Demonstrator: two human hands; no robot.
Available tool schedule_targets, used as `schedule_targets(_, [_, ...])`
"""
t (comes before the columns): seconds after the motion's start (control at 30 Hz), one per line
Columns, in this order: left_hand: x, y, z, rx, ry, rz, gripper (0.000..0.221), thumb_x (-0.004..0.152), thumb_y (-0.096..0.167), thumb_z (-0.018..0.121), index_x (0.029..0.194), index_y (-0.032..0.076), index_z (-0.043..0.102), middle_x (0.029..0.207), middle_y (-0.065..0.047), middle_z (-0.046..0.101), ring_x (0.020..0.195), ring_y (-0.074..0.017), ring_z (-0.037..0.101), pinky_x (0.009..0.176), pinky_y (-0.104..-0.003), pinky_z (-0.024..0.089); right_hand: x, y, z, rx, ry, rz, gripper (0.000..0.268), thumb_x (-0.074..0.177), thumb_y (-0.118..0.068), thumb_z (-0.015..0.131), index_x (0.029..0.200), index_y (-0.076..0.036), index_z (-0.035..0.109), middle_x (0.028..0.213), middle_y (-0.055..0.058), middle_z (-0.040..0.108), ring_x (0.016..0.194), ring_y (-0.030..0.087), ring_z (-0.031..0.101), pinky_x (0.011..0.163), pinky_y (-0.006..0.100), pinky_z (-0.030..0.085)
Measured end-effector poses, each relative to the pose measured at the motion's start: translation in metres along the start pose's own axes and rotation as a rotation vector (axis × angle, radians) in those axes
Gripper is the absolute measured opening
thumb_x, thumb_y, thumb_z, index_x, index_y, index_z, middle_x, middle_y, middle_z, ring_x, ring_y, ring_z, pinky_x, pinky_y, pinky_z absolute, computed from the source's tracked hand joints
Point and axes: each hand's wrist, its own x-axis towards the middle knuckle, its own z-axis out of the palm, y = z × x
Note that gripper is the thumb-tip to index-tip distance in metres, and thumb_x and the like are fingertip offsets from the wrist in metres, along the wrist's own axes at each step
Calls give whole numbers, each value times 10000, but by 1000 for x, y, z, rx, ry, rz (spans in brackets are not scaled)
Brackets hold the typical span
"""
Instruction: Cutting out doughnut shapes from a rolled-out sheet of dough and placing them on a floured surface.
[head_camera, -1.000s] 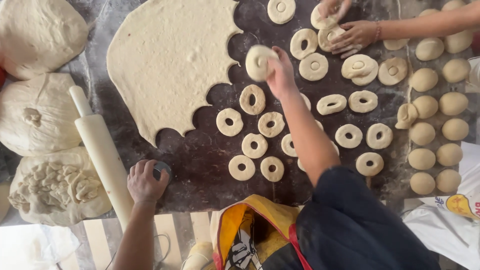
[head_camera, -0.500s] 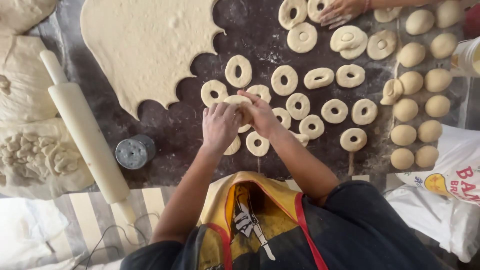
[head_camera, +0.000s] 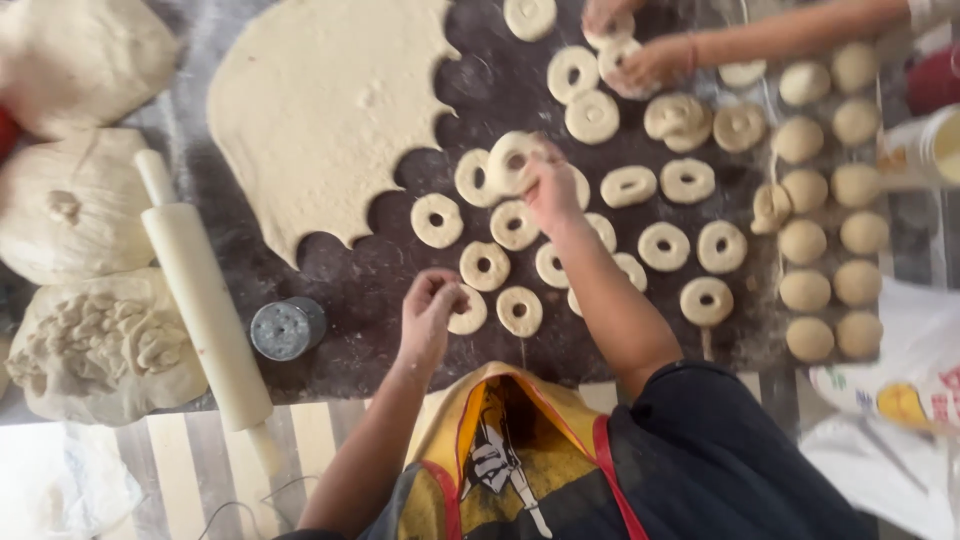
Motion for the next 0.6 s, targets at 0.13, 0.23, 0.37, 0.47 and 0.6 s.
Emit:
schedule_targets(0.13, [-13,-8,-14,202,49,-124,133,964,54,671,1057,-37,641,896,-90,672,749,-146,645,678,-291,565,43,-6,0,106,184,-237,609,999,-91,544,1545,-131,277,1335,122,546,1153,242,622,914,384,545])
schedule_targets(0.23, [-21,-9,-26,122,89,-240,207,959,92,659,1141,-7,668,929,-65,675,804,-123,665,709,-272,590,34,36,-24,52,208,-318,662,992,-58,574,1576,-94,265,1231,96,538,1004,185,586,881,359,554])
schedule_targets(0.37, [-25,6,-71,230,155,-280,304,881,45,686,1181,4,680,960,-42,732,844,-133,733,786,-251,632,-57,84,-4,16,72,-280,595,1033,-67,607,1543,-8,308,1115,100,556,880,182,596,772,344,535])
schedule_targets(0.47, [-32,39,-126,38,240,-71,286,885,62,681,1157,-25,684,906,-65,744,781,-157,695,714,-299,593,-110,119,4,-59,143,-135,473,994,-41,585,1444,-29,440,1064,82,638,843,176,630,764,347,587])
schedule_targets(0.6, [-52,145,-225,328,539,534,42,949,33,675,987,38,691,908,11,663,851,-74,641,762,-240,543,-127,153,4,-67,140,-118,311,1009,-42,556,1315,-77,515,1041,75,652,812,185,645,734,355,587])
